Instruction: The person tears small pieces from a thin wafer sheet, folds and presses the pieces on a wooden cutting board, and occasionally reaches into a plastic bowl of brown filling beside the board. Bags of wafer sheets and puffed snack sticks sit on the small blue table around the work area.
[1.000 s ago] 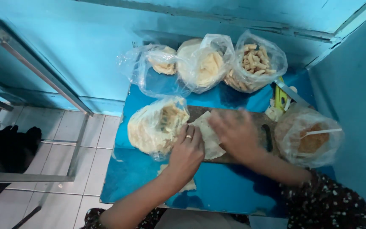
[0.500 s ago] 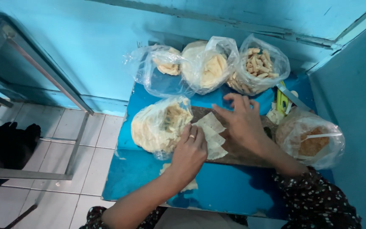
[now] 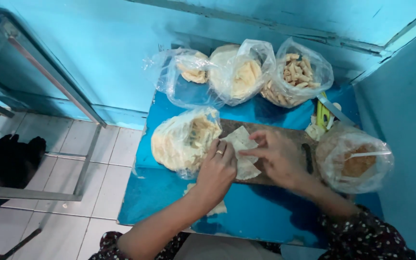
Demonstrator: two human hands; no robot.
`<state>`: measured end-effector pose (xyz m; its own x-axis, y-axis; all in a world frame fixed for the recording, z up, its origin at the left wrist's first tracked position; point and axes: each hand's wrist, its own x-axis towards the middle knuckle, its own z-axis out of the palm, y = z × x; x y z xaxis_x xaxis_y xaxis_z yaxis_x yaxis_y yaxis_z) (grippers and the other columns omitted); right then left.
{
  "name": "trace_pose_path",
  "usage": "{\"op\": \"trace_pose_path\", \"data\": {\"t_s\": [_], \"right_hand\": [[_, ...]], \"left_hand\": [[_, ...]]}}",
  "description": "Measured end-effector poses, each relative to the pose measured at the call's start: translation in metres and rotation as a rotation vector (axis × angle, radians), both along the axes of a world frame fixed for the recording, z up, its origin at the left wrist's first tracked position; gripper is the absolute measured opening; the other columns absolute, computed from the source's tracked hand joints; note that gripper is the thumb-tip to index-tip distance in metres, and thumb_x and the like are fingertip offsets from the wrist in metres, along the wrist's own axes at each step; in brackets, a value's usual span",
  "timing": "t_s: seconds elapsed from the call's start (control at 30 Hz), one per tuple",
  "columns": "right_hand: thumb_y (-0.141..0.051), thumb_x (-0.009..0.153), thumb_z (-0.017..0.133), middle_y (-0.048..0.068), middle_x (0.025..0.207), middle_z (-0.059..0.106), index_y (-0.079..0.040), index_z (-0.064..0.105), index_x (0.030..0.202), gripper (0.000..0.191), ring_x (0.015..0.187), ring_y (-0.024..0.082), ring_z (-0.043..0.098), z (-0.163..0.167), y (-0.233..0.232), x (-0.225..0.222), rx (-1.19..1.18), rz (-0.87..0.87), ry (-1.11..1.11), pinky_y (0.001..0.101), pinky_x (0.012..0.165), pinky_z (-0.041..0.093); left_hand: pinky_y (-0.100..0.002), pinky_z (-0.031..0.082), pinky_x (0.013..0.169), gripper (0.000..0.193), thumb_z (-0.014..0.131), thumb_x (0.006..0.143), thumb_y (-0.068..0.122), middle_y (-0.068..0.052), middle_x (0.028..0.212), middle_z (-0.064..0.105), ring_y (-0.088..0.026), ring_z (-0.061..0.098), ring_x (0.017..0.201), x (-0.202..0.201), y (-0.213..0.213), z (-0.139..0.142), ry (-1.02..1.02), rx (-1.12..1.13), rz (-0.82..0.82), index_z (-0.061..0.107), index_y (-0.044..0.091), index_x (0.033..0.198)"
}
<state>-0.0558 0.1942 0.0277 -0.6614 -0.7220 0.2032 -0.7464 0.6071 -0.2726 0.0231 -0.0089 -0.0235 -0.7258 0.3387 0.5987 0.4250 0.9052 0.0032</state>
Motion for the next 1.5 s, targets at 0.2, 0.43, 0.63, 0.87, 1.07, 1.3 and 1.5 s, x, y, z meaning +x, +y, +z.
{"op": "trace_pose_path", "data": {"t_s": [0.2, 0.43, 0.63, 0.87, 1.07, 1.3, 1.5], "right_hand": [[-0.017, 0.082, 0.065, 0.006, 0.134, 0.057, -0.025, 0.073, 0.125, 0.044, 0.11, 0.024, 0.058, -0.014, -0.01, 0.041, 0.096, -0.048, 0.435, 0.0525, 0.089, 0.043], [-0.023, 0.085, 0.06, 0.007, 0.145, 0.052, -0.004, 0.068, 0.126, 0.046, 0.12, 0.024, 0.052, -0.013, -0.001, 0.05, 0.441, 0.184, 0.801, 0.054, 0.102, 0.042], [-0.02, 0.081, 0.064, 0.005, 0.143, 0.057, -0.007, 0.072, 0.123, 0.045, 0.114, 0.023, 0.056, 0.006, 0.029, 0.026, 0.427, 0.247, 0.807, 0.0561, 0.104, 0.042], [-0.005, 0.091, 0.069, 0.005, 0.111, 0.074, -0.01, 0.058, 0.113, 0.025, 0.108, 0.025, 0.071, 0.07, 0.133, 0.043, -0.501, -0.345, 0.212, 0.0474, 0.097, 0.051], [-0.003, 0.083, 0.075, 0.009, 0.1, 0.075, -0.011, 0.06, 0.108, 0.03, 0.097, 0.03, 0.076, 0.049, 0.196, 0.045, -0.247, -0.468, 0.085, 0.0377, 0.084, 0.057], [-0.014, 0.079, 0.074, 0.01, 0.096, 0.071, -0.003, 0.064, 0.108, 0.033, 0.092, 0.035, 0.068, 0.003, 0.179, 0.008, 0.138, -0.255, 0.181, 0.0449, 0.078, 0.053], [-0.017, 0.087, 0.075, 0.008, 0.098, 0.078, -0.01, 0.068, 0.1, 0.017, 0.091, 0.028, 0.073, 0.056, 0.194, 0.028, -0.017, -0.376, 0.286, 0.0432, 0.089, 0.054]], "left_hand": [[-0.049, 0.039, 0.115, 0.031, 0.062, 0.074, 0.007, -0.026, 0.115, 0.063, -0.038, 0.059, 0.115, 0.001, 0.0, 0.002, -0.026, 0.011, 0.001, 0.072, -0.011, 0.097], [-0.049, 0.038, 0.115, 0.029, 0.061, 0.075, 0.008, -0.025, 0.114, 0.063, -0.038, 0.059, 0.114, -0.001, 0.001, 0.001, -0.006, 0.055, -0.012, 0.072, -0.011, 0.094], [-0.051, 0.038, 0.115, 0.02, 0.06, 0.076, 0.007, -0.024, 0.108, 0.062, -0.037, 0.06, 0.111, -0.004, -0.002, -0.003, -0.049, 0.102, -0.045, 0.068, -0.007, 0.088], [-0.056, 0.035, 0.115, 0.032, 0.06, 0.085, 0.008, -0.024, 0.13, 0.058, -0.034, 0.055, 0.117, -0.003, 0.009, -0.003, 0.032, 0.096, 0.041, 0.069, -0.002, 0.115], [-0.067, 0.03, 0.114, 0.01, 0.064, 0.085, 0.01, -0.016, 0.145, 0.055, -0.033, 0.05, 0.137, 0.006, 0.01, 0.011, 0.035, 0.054, 0.085, 0.068, 0.003, 0.091], [-0.066, 0.027, 0.115, 0.019, 0.067, 0.086, 0.01, -0.018, 0.145, 0.053, -0.035, 0.048, 0.136, 0.015, 0.005, 0.022, -0.033, 0.157, 0.084, 0.071, 0.002, 0.103], [-0.065, 0.03, 0.11, 0.027, 0.072, 0.083, 0.016, -0.016, 0.139, 0.053, -0.036, 0.05, 0.129, 0.041, -0.012, 0.045, -0.128, 0.233, 0.1, 0.072, 0.005, 0.108]]}}
